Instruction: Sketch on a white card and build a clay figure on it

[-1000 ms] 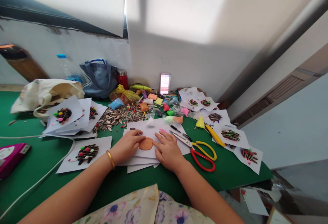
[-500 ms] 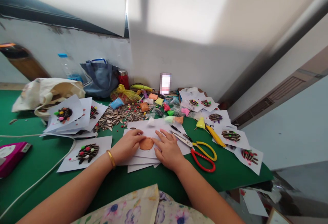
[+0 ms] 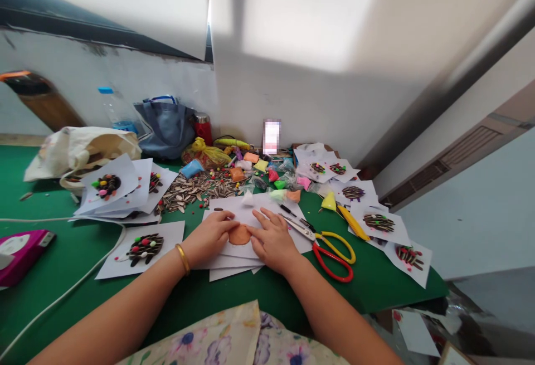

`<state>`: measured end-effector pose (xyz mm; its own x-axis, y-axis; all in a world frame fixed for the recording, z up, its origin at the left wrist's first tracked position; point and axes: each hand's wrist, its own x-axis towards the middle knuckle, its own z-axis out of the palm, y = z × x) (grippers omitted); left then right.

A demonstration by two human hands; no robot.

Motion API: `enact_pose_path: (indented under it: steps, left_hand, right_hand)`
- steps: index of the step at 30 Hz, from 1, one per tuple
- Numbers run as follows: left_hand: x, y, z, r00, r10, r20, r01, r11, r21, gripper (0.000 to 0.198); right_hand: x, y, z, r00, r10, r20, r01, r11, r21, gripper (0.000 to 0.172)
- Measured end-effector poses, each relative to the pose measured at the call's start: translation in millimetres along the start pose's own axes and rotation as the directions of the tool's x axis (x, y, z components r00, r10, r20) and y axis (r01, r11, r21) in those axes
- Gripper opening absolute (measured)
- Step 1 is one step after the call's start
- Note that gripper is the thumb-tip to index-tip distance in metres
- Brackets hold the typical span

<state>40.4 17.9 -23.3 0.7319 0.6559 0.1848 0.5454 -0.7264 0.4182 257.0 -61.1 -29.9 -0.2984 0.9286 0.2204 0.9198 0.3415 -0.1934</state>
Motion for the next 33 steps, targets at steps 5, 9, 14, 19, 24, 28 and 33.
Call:
enact_pose_path:
  steps: [5, 9, 14, 19, 24, 28, 33]
  left_hand:
    - [0, 0, -0.3, 1.000, -0.006, -0.002, 0.006, 1.000, -0.011, 0.039]
    - [-1, 0, 0.8, 1.000, 0.002, -0.010, -0.003, 1.000, -0.008, 0.039]
    - [-1, 0, 1.1, 1.000, 0.003, -0.011, -0.003, 1.000, -0.005, 0.039]
    - [1, -4, 1.9, 1.000, 0.013, -0.021, -0.013, 1.000, -0.004, 0.040]
    - [3, -9, 2.4, 1.000, 0.005, -0.026, -0.005, 1.000, 0.007, 0.037]
    - [3, -10, -1.3, 1.000, -0.002, -0.003, 0.002, 1.000, -0.009, 0.037]
    - [1, -9, -7.5, 0.999, -0.020, 0.050, 0.022, 0.999, -0.039, 0.038]
  right_hand:
    - [2, -3, -1, 1.000, -0.011, 0.002, 0.011, 1.000, 0.003, 0.038]
    - [5, -5, -3, 1.000, -0.003, -0.012, 0.003, 1.000, 0.006, 0.036]
    - [10, -6, -3, 1.000, -0.030, -0.005, 0.030, 1.000, 0.005, 0.034]
    - [14, -7, -1, 0.999, -0.041, -0.015, 0.041, 0.999, 0.004, 0.036]
    - [20, -10, -1, 0.997, -0.071, -0.018, 0.071, 0.997, 0.002, 0.033]
    - [24, -13, -2, 0.995, -0.095, -0.010, 0.095, 0.996, -0.001, 0.033]
    - [27, -16, -2, 0.995, -0.104, 0.000, 0.104, 0.995, 0.000, 0.034]
